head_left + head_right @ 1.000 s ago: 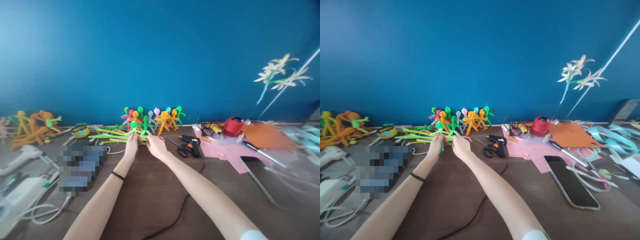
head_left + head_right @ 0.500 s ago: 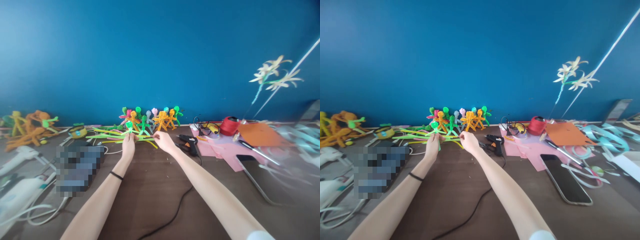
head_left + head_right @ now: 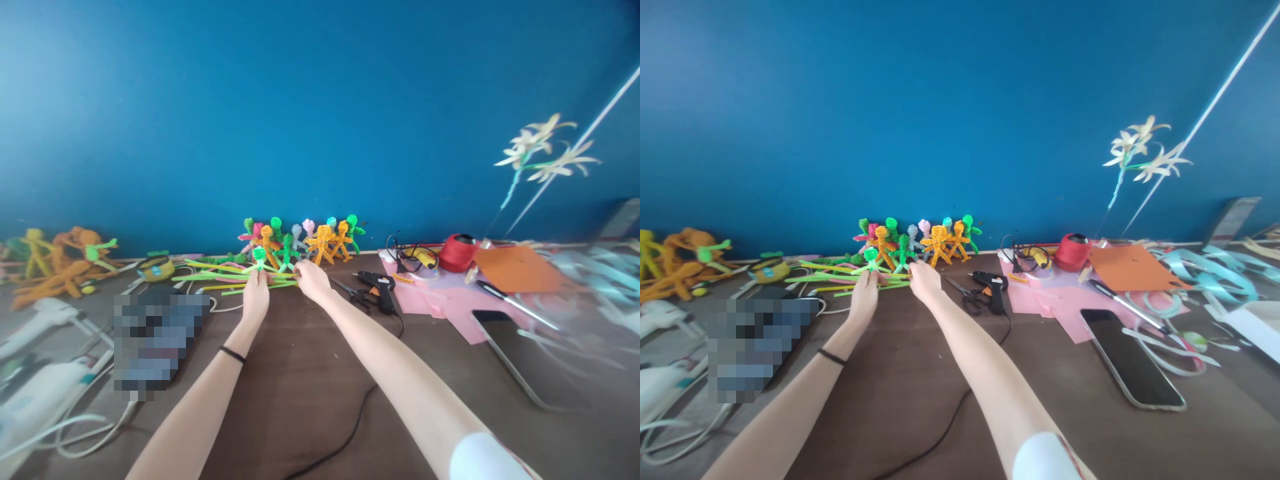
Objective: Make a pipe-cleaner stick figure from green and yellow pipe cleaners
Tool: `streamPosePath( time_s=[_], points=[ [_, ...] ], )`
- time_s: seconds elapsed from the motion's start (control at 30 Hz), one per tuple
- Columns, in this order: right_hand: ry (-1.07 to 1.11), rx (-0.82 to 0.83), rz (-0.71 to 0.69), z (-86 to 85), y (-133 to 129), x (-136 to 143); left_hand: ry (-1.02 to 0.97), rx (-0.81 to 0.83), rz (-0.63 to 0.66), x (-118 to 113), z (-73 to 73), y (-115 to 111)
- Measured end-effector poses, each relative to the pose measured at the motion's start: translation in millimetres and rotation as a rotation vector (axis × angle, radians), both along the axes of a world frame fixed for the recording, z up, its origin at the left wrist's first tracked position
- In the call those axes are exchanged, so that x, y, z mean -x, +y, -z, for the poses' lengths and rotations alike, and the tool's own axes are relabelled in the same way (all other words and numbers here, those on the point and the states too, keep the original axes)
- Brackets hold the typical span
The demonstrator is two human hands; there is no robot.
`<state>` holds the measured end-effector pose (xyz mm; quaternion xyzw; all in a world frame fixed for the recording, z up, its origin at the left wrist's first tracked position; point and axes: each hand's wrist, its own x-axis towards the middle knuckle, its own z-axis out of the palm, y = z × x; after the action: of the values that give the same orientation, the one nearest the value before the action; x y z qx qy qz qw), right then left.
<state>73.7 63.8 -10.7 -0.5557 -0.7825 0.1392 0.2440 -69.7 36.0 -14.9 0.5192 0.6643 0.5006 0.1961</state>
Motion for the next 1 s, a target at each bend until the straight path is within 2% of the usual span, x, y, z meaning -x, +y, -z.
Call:
streamPosePath(
  time_s=[0.23,0.53,0.67,0.87,1.0],
  points=[
    [-0.046,-0.033,0.009,-6.9,-3.4,5.3,-0.065,-0.017,-0.030,0.2,0.9,1.2],
    [0.038,0.062,0.072,-8.6,-2.3,-1.6,-0.099,-0.035,0.083,1.3,9.2,4.9],
    [0.172,0.035,0.123,-16.6,-4.7,-25.2,-0.083,-0.026,0.115,1.4,7.8,2.6],
    [0.318,0.036,0.140,-31.1,-14.3,-79.4,-0.117,-0.019,0.104,2.2,9.9,4.3],
    [0.575,0.080,0.153,-37.5,-20.1,-105.3,-0.198,-0.016,0.110,2.4,10.5,5.7]
  ],
)
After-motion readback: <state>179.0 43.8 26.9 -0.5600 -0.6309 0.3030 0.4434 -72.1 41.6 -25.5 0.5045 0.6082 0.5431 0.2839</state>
